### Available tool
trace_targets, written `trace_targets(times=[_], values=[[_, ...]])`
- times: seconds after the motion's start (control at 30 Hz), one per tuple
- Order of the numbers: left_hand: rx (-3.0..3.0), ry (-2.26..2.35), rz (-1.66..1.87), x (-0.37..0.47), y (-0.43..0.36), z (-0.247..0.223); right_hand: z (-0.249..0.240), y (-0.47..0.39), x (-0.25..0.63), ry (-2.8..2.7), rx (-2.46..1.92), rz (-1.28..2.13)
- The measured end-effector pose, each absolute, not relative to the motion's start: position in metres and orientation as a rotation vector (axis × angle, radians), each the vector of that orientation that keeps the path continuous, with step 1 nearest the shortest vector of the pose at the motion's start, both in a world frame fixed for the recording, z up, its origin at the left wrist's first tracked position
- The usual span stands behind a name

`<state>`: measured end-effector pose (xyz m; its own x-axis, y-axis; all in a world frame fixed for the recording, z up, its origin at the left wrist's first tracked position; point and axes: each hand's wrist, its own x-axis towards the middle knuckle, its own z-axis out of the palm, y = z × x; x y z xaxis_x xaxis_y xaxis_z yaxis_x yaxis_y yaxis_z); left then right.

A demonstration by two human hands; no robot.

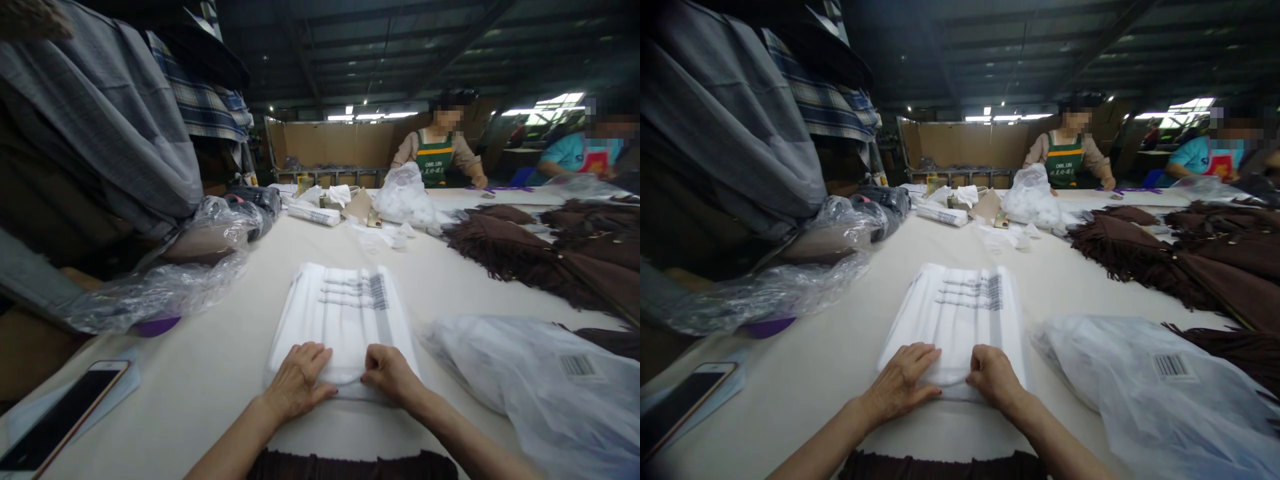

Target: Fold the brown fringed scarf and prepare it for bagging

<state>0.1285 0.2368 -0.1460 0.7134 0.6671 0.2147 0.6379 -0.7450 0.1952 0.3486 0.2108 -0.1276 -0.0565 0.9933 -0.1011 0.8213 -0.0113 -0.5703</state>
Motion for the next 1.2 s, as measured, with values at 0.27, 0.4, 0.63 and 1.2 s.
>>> trace_targets(times=[0.27,0.4,0.63,1.2], values=[[2.821,1.093,0.625,0.152,0.254,-0.145,-0.122,0.218,0.360,-1.829,-1.804,0.995],[2.903,1.126,0.673,0.150,0.260,-0.144,-0.121,0.216,0.361,-1.930,-1.736,0.908],[3.029,1.199,0.767,0.137,0.251,-0.134,-0.123,0.186,0.365,-2.237,-1.609,0.206],[1.921,1.898,0.854,0.069,0.229,-0.104,-0.129,0.134,0.422,-1.891,-1.556,-0.136]])
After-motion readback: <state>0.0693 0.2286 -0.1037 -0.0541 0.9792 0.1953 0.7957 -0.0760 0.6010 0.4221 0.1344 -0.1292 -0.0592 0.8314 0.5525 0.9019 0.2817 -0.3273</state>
